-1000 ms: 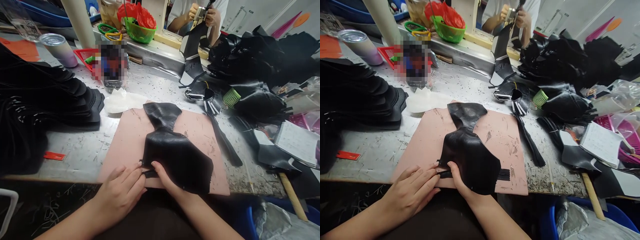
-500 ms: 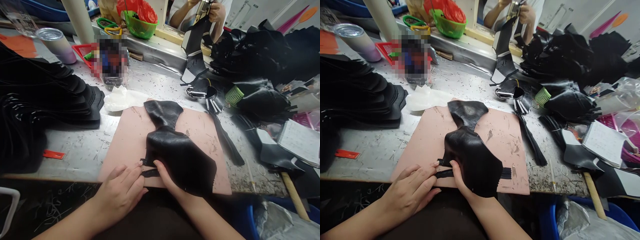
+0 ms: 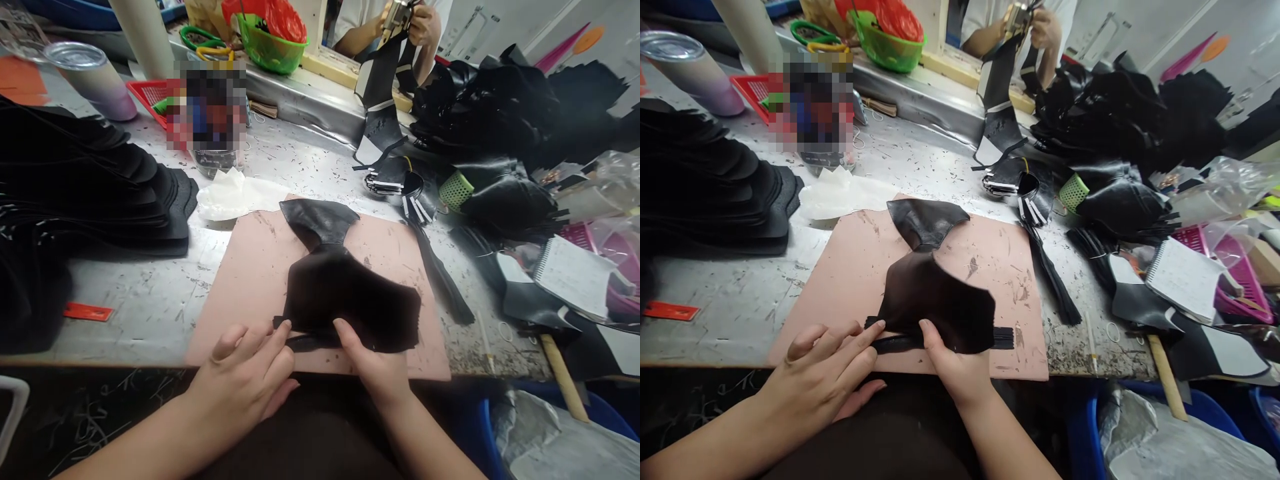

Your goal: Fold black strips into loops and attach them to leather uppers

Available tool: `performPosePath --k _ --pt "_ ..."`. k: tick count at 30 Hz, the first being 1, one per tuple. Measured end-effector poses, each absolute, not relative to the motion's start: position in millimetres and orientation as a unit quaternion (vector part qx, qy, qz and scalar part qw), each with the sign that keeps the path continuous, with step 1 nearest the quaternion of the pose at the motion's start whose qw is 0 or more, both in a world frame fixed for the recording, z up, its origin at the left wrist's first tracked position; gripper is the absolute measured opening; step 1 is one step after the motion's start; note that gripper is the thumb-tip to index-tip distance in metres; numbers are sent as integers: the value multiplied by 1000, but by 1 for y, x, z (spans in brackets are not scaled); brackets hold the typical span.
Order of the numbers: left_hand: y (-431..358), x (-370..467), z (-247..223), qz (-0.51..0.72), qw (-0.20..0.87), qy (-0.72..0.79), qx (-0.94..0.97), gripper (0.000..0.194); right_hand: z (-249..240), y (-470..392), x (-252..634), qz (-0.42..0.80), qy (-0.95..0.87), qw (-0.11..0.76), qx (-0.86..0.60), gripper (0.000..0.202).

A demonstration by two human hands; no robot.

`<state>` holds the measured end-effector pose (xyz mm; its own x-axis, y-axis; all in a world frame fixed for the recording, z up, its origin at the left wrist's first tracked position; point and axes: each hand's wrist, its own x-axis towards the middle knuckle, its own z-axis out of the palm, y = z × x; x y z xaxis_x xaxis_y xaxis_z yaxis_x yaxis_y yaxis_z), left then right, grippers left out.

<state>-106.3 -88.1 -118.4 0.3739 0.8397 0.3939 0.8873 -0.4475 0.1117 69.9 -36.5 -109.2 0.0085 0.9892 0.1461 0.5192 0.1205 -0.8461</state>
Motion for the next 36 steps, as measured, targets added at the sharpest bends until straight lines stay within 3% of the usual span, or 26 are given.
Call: performPosePath --k 6,11,21,36 --pt "-89 -102 -118 -196 85 -533 -819 32 -117 -41 80 225 -623 382 -645 47" --pt "-87 -96 -116 -186 83 -553 -808 38 -122 -38 85 185 -688 365 -599 36" --pt "-74 -93 -108 -143 108 -482 -858 38 -115 -39 85 201 -728 347 -557 14" --pt "-76 -80 -112 -141 68 -505 -849 36 -109 -37 90 305 -702 333 -551 14"
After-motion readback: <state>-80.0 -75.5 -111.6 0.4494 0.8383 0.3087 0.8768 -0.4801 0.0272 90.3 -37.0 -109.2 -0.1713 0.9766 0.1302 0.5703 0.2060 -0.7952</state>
